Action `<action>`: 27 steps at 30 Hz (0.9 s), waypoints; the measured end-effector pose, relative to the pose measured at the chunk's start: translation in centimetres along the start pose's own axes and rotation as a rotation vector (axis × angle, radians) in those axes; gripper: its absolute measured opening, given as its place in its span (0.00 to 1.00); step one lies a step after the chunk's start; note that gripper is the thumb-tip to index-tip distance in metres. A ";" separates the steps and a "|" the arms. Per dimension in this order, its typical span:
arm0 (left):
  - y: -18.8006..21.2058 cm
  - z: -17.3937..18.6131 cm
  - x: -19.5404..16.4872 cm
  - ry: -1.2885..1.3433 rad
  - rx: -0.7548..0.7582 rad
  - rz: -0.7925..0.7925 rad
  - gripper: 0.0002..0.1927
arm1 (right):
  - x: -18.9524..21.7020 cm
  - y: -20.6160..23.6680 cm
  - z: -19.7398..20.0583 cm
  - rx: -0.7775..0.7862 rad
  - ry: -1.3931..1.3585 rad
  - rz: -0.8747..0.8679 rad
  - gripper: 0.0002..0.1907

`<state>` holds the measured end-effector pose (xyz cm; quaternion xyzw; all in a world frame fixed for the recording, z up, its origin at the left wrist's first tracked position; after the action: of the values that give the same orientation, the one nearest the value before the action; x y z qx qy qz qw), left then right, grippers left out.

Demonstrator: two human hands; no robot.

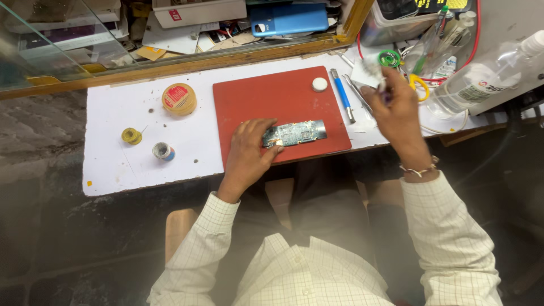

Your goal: The person scrubs a phone motherboard with a toothbrush on a red mat, then holds and turns the circuit board with both hands while working on it. They then use a hot air gun over the board and continue handling it before picking up a ringing smartphone.

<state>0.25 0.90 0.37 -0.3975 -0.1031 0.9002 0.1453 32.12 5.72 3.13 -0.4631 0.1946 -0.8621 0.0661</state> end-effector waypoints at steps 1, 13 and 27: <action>0.0 -0.1 0.1 -0.007 -0.011 -0.008 0.29 | 0.0 -0.1 -0.8 0.001 0.053 0.105 0.20; 0.1 -0.3 0.2 -0.016 -0.046 -0.066 0.27 | 2.0 -4.8 -9.7 0.189 0.518 0.396 0.10; 0.0 -2.6 2.1 -0.049 -0.109 -0.181 0.29 | 20.4 3.0 -25.7 0.520 -0.025 0.795 0.11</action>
<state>0.83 1.75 -2.74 -0.3717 -0.1910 0.8858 0.2015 -0.77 4.05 4.96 -0.3311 0.1339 -0.7844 0.5071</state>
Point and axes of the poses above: each hand's wrist, its own y-axis away from the middle knuckle, its own z-axis out of the back of the hand, x = y × z, the point moved 1 cm from there along -y, towards the middle knuckle, and after that the axes turned 6 degrees about z, right-handed, at the moved point
